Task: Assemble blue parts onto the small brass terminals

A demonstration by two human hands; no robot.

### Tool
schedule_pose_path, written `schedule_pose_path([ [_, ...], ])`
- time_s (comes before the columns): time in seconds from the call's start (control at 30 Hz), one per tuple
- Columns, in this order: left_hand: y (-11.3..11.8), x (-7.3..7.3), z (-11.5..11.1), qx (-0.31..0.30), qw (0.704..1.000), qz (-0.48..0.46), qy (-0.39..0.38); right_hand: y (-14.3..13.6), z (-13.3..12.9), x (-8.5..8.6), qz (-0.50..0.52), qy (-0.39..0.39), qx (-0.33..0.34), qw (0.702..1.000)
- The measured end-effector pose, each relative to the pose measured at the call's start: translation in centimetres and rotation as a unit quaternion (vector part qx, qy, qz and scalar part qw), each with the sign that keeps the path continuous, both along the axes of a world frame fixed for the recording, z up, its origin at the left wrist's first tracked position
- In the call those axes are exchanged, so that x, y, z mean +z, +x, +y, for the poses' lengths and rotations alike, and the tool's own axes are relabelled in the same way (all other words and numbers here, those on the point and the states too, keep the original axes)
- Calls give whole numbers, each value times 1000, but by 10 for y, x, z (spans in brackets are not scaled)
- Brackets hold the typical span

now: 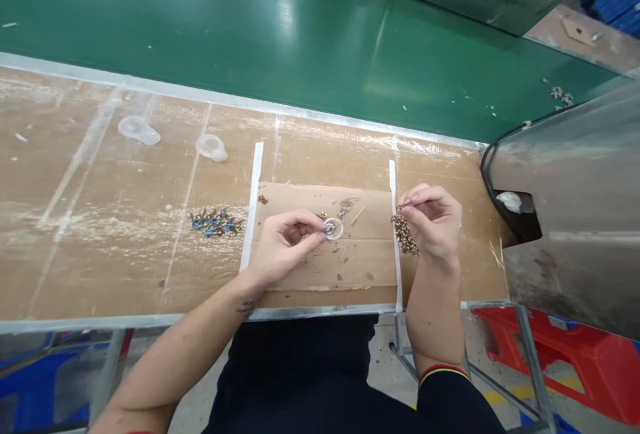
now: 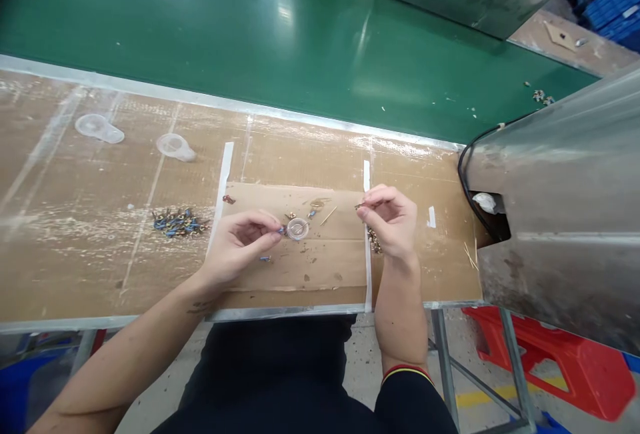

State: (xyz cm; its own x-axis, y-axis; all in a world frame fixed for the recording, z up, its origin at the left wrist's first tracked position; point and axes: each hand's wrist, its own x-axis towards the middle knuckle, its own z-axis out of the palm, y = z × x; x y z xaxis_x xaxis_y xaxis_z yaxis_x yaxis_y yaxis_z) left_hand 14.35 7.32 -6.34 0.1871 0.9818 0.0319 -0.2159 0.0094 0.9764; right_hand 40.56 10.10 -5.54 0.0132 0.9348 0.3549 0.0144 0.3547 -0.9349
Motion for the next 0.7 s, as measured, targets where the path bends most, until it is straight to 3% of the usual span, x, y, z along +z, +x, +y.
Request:
schedule_pose_path([
  [0.17, 3, -1, -2, -13, 1000, -17, -16, -29, -12, 3, 37, 19, 100, 994],
  [0.33, 6, -3, -5, -33, 998, -47, -11, -49, -18, 7, 18, 24, 144, 989],
  [0.7, 7, -5, -9, 4, 997, 5, 79, -71, -32, 1, -32, 62, 48, 996],
])
